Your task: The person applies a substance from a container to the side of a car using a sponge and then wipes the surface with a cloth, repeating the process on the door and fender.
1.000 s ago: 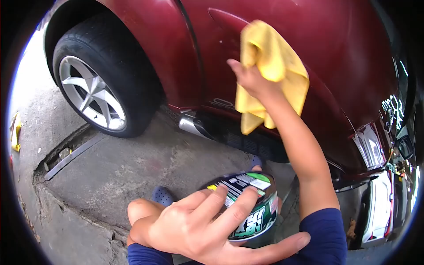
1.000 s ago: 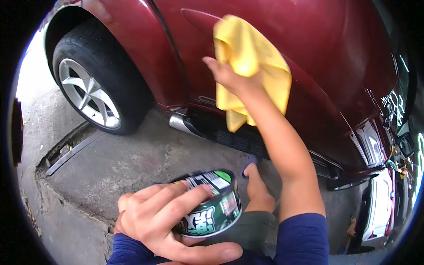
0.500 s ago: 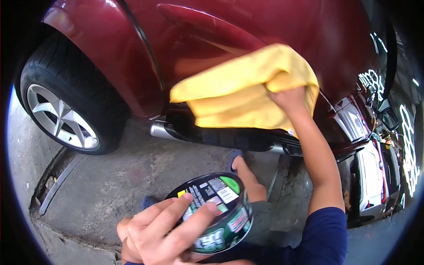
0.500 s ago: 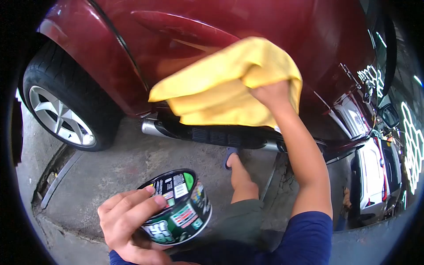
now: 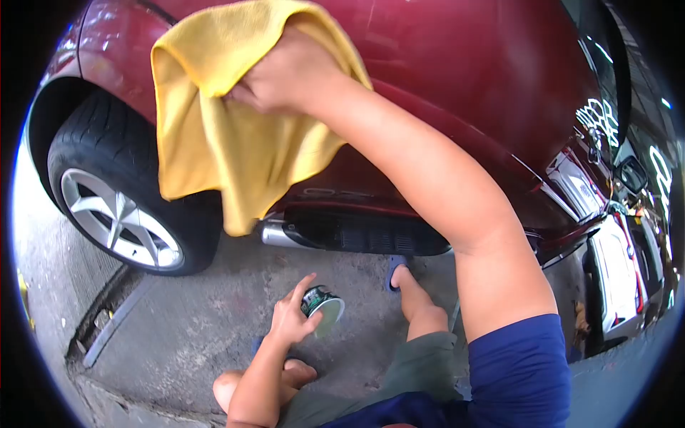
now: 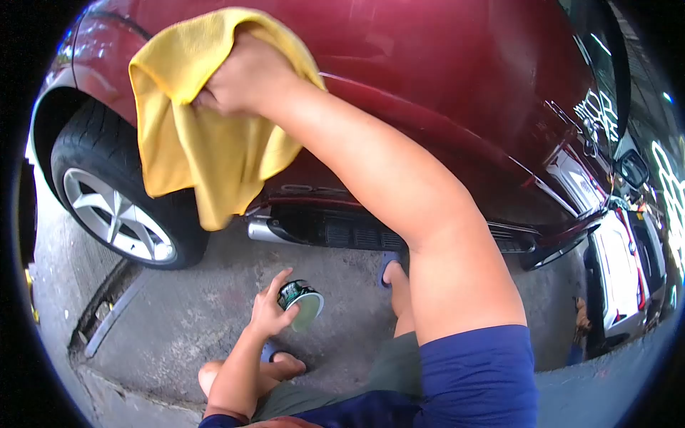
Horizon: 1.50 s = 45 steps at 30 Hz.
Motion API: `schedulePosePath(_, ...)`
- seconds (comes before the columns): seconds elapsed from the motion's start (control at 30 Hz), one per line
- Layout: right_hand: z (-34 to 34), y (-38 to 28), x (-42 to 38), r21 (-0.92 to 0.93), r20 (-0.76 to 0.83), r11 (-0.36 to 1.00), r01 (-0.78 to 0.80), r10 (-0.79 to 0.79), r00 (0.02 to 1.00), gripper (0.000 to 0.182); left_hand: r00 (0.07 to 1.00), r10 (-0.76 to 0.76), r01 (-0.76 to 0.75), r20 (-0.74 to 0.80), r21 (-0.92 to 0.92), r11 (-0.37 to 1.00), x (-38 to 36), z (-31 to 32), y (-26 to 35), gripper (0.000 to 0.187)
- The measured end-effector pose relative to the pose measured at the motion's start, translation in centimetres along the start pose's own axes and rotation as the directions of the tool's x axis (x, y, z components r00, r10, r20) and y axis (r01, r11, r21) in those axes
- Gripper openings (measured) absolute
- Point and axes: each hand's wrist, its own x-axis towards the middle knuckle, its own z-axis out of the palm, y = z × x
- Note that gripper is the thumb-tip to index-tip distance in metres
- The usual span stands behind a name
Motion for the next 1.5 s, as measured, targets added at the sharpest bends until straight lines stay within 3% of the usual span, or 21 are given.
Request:
schedulePosePath(0.03, -0.9, 0.6, -0.2, -0.022, -0.016, 0.993, 0.115, -0.115, 0.993, 0.029, 1.000, -0.026, 0.027, -0.007, 0.034, 0.999, -0.3, 0.2, -0.5, 0.085)
schedulePosePath(0.1, -5.5, 1.4, -4.6, -0.039, 0.571, 0.975, -0.219, 0.201, 0.796, 0.035, 0.996, -0.090, 0.093, -0.027, 0.098, 0.991, -1.1, 0.0, -1.0, 0.085)
schedulePosePath(0.17, -12.3, 1.7, -9.1, -0.155, 0.378, 0.969, -0.190, 0.236, 0.895, 0.043, 0.995, -0.074, 0.080, -0.068, 0.087, 0.993, -1.5, -0.5, -0.7, 0.083)
schedulePosePath(0.2, -16.3, 1.6, -11.3, -0.246, 0.516, 0.894, -0.375, 0.448, 0.730, 0.047, 0.994, -0.062, 0.069, -0.085, 0.083, 0.994, -2.0, -0.7, -0.7, 0.083)
schedulePosePath(0.33, -26.2, 2.8, -20.2, -0.490, 0.468, 0.696, -0.525, 0.718, 0.516, 0.045, 0.997, -0.070, 0.073, -0.029, 0.088, 0.993, -3.4, -2.8, 1.3, 0.083)
schedulePosePath(0.37, -26.5, 3.5, -20.7, -0.480, 0.424, 0.836, -0.266, 0.487, 0.763, 0.056, 0.998, -0.037, 0.041, -0.042, 0.093, 0.995, -3.6, -2.8, 1.3, 0.084)
schedulePosePath(0.43, -22.8, 3.3, -18.1, -0.571, 0.234, 0.803, -0.171, 0.359, 0.904, 0.077, 0.998, 0.053, -0.048, -0.041, 0.121, 0.992, -2.8, -3.1, 1.4, 0.084)
schedulePosePath(0.5, -16.0, 4.0, -15.6, -0.469, 0.284, 0.708, -0.527, 0.686, 0.670, 0.091, 0.997, 0.056, -0.050, -0.061, 0.093, 0.994, -1.7, -3.2, 1.6, 0.085)
schedulePosePath(0.6, -9.8, 1.0, 1.3, -0.452, 0.608, 0.817, -0.359, 0.576, 0.546, 0.055, 0.996, 0.050, -0.046, -0.071, 0.054, 0.997, -0.1, -2.3, 1.2, 0.084)
schedulePosePath(0.7, -3.1, 2.0, 4.3, -0.271, 0.174, 0.926, -0.262, 0.314, 0.933, 0.067, 0.998, -0.011, 0.012, -0.062, 0.022, 1.000, 0.7, -1.3, -0.4, 0.084)
schedulePosePath(0.8, -4.7, 3.4, 2.1, -0.320, 0.083, 0.934, -0.157, 0.193, 0.978, 0.065, 0.998, -0.039, 0.046, -0.057, 0.134, 0.990, 0.6, -0.9, -0.6, 0.084)
schedulePosePath(0.9, -11.4, 4.6, -4.4, -0.371, 0.325, 0.893, -0.256, 0.383, 0.865, 0.063, 0.995, -0.048, 0.061, -0.083, 0.161, 0.985, 0.2, -0.8, 0.2, 0.082)
schedulePosePath(0.93, -14.3, 5.3, -7.8, -0.425, 0.087, 0.854, -0.301, 0.370, 0.925, 0.066, 0.995, -0.035, 0.049, -0.096, 0.152, 0.987, -0.1, -0.7, 0.1, 0.082)
schedulePosePath(1.07, -28.7, 7.1, -24.8, -0.481, -0.004, 0.392, -0.784, 0.894, 0.449, 0.063, 0.998, -0.023, 0.036, -0.063, 0.216, 0.976, -1.5, -1.7, 0.9, 0.083)
schedulePosePath(1.1, -31.4, 7.0, -28.9, -0.515, -0.112, 0.387, -0.765, 0.854, 0.508, 0.070, 0.999, -0.028, 0.037, -0.042, 0.216, 0.976, -1.7, -2.2, 1.6, 0.083)
schedulePosePath(1.17, -33.5, 7.9, -33.8, -0.808, -0.270, 0.265, -0.525, 0.625, 0.732, 0.074, 1.000, -0.006, 0.006, 0.001, 0.211, 0.978, -1.3, -3.1, 3.4, 0.084)
schedulePosePath(1.23, -33.1, 13.8, -40.6, -0.923, -0.344, -0.386, 0.005, 0.827, 0.445, 0.070, 0.999, 0.053, -0.051, -0.006, 0.173, 0.984, -0.9, -3.5, 3.9, 0.083)
schedulePosePath(1.33, -22.3, 9.3, -22.5, -0.713, -0.244, 0.168, -0.681, 0.851, 0.465, 0.076, 0.986, 0.155, -0.146, -0.055, 0.144, 0.979, -0.2, -3.3, 3.9, 0.082)
schedulePosePath(1.4, -12.7, 7.0, -11.7, -0.699, -0.080, 0.387, -0.601, 0.793, 0.604, 0.070, 0.985, 0.163, -0.153, -0.058, 0.156, 0.976, 0.5, -3.2, 3.5, 0.081)
schedulePosePath(1.47, -4.8, 5.4, -3.9, -0.811, -0.070, 0.529, -0.249, 0.334, 0.940, 0.064, 0.977, 0.203, -0.194, -0.063, 0.130, 0.972, 1.2, -2.7, 2.9, 0.080)
schedulePosePath(1.5, -5.0, 2.1, 1.3, -0.306, -0.224, 0.841, -0.447, 0.393, 0.892, 0.069, 0.985, 0.159, -0.154, -0.060, 0.084, 0.985, 1.5, -2.6, 2.7, 0.078)
